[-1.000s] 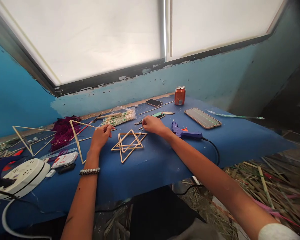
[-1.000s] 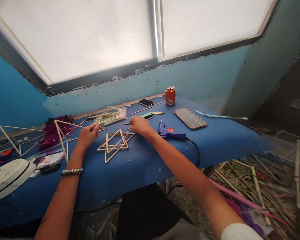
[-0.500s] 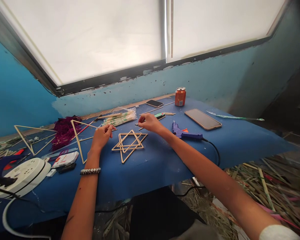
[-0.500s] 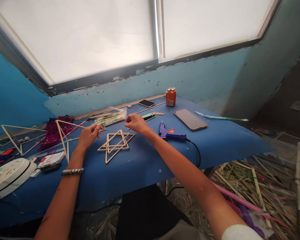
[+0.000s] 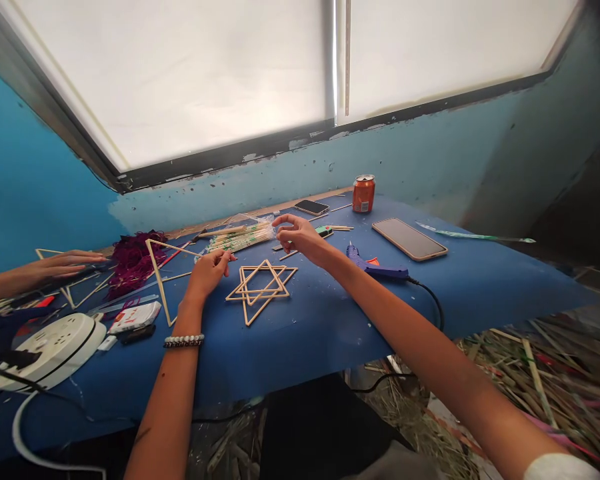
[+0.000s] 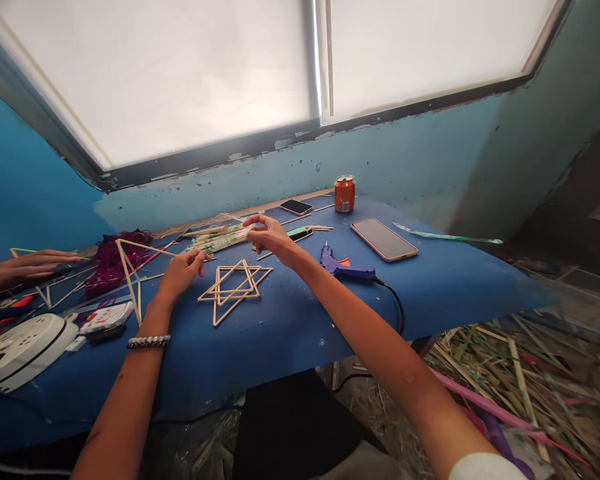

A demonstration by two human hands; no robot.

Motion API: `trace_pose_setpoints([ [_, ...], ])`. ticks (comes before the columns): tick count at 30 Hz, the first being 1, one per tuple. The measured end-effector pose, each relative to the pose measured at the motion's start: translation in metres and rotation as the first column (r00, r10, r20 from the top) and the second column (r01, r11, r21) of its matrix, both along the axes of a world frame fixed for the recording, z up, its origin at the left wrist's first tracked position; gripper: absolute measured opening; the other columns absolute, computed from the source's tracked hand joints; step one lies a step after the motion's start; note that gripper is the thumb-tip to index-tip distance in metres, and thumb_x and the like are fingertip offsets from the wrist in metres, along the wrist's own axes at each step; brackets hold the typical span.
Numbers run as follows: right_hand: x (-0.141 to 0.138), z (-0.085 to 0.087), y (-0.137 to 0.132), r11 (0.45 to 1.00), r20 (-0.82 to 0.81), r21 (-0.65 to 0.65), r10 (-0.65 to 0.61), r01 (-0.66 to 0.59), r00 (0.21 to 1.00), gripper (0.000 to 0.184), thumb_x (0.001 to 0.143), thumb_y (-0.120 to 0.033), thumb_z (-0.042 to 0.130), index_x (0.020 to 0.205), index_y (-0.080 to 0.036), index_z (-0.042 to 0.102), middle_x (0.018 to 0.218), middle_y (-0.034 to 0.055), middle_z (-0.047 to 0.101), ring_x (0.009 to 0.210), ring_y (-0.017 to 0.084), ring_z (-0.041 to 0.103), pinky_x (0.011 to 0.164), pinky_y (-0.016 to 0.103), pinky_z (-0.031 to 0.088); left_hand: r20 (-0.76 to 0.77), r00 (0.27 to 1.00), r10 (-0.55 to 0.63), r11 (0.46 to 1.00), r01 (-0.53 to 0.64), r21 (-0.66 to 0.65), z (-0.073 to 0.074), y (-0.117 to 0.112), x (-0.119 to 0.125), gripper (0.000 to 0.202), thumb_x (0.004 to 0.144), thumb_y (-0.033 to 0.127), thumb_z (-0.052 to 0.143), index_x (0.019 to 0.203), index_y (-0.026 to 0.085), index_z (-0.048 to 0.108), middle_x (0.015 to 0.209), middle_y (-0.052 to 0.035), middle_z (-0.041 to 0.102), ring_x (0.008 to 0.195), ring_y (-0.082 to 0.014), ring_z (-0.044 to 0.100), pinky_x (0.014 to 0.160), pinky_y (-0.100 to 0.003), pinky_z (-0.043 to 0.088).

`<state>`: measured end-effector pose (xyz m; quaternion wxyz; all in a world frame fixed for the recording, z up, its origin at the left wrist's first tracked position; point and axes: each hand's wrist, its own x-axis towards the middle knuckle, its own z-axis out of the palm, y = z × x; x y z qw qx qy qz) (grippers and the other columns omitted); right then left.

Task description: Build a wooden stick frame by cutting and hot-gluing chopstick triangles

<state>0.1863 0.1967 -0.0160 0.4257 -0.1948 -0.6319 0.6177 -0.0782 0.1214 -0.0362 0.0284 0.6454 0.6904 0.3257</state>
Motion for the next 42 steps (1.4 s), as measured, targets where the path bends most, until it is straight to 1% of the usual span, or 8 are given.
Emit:
trace_pose_setpoints([
  [7, 0.014, 0.007, -0.008, 0.984, -0.141, 0.028, 0.179, -0.176, 0.974, 0.068, 0.072, -0.031, 0.079, 0.132, -0.019, 0.050, 0.101, 0.0087, 0.073, 0.105, 0.020, 0.068, 0.094, 0.031, 0.051, -0.020, 1.000, -0.001, 1.000, 0.000, -0.016, 0.000, -0.001, 0.000, 0.043, 0.094, 0.051, 0.042, 0.088, 0.021, 0.072, 0.056, 0.0006, 0.062, 0.053, -0.0173, 0.052, 0.059, -0.030, 0.036],
  [13, 0.014, 0.007, -0.011, 0.950, -0.203, 0.064, 0.311, -0.304, 0.929, 0.078, 0.075, -0.026, 0.080, 0.143, -0.022, 0.040, 0.108, 0.0067, 0.072, 0.119, 0.020, 0.063, 0.100, 0.031, 0.049, -0.023, 1.000, -0.001, 1.000, 0.001, -0.023, 0.000, -0.001, 0.000, 0.041, 0.094, 0.049, 0.042, 0.088, 0.021, 0.072, 0.056, 0.0013, 0.062, 0.054, -0.0168, 0.053, 0.060, -0.030, 0.036],
  [17, 0.010, 0.005, -0.012, 0.905, -0.095, 0.111, 0.420, -0.410, 0.902, 0.086, 0.075, -0.020, 0.079, 0.148, -0.024, 0.034, 0.112, 0.0045, 0.069, 0.114, 0.018, 0.064, 0.094, 0.028, 0.052, -0.026, 1.000, -0.003, 1.000, 0.002, -0.026, 0.000, -0.001, -0.001, 0.042, 0.094, 0.049, 0.042, 0.088, 0.020, 0.072, 0.055, 0.0014, 0.062, 0.053, -0.0167, 0.053, 0.059, -0.029, 0.036],
  [21, 0.005, 0.003, -0.006, 0.978, 0.150, 0.185, 0.065, -0.092, 0.987, 0.057, 0.086, -0.016, 0.059, 0.140, -0.016, 0.043, 0.100, 0.0050, 0.068, 0.090, 0.014, 0.067, 0.080, 0.024, 0.054, -0.032, 0.999, -0.007, 0.999, 0.006, -0.037, -0.001, 0.000, -0.002, 0.041, 0.094, 0.048, 0.042, 0.088, 0.020, 0.072, 0.055, 0.0016, 0.062, 0.052, -0.0163, 0.052, 0.058, -0.029, 0.036],
  [24, 0.002, 0.000, -0.002, 0.902, 0.390, 0.405, -0.320, 0.151, 0.864, 0.040, 0.085, -0.004, 0.041, 0.119, -0.009, 0.061, 0.087, 0.0073, 0.068, 0.075, 0.012, 0.064, 0.068, 0.022, 0.048, -0.037, 0.999, -0.010, 0.999, 0.009, -0.045, -0.001, 0.000, -0.002, 0.042, 0.094, 0.048, 0.042, 0.087, 0.020, 0.072, 0.056, 0.0017, 0.062, 0.052, -0.0161, 0.052, 0.058, -0.029, 0.036],
  [26, 0.001, -0.004, -0.001, 0.847, 0.442, 0.502, -0.427, 0.177, 0.789, 0.034, 0.080, -0.002, 0.042, 0.099, -0.010, 0.070, 0.078, 0.0072, 0.066, 0.071, 0.014, 0.060, 0.065, 0.024, 0.042, -0.040, 0.999, -0.012, 0.999, 0.010, -0.050, -0.001, 0.000, -0.002, 0.042, 0.094, 0.049, 0.041, 0.087, 0.020, 0.072, 0.056, 0.0017, 0.062, 0.052, -0.0160, 0.051, 0.057, -0.029, 0.035],
  [30, -0.001, -0.008, -0.002, 0.803, 0.500, 0.581, -0.481, 0.133, 0.721, 0.027, 0.077, -0.004, 0.049, 0.081, -0.014, 0.075, 0.070, 0.0062, 0.066, 0.068, 0.015, 0.056, 0.062, 0.026, 0.032, -0.041, 0.999, -0.013, 0.998, 0.011, -0.060, 0.000, -0.002, 0.000, 0.044, 0.094, 0.050, 0.040, 0.088, 0.020, 0.072, 0.056, 0.0014, 0.062, 0.052, -0.0161, 0.051, 0.057, -0.029, 0.035],
  [42, -0.004, -0.009, -0.004, 0.770, 0.623, 0.638, -0.495, -0.027, 0.605, 0.030, 0.080, -0.010, 0.051, 0.090, -0.018, 0.078, 0.093, 0.0069, 0.076, 0.081, 0.018, 0.065, 0.062, 0.024, 0.033, -0.036, 0.999, -0.015, 0.996, 0.012, -0.084, -0.001, -0.001, -0.001, 0.046, 0.093, 0.053, 0.040, 0.091, 0.021, 0.072, 0.058, 0.0011, 0.063, 0.052, -0.0168, 0.050, 0.057, -0.030, 0.035],
])
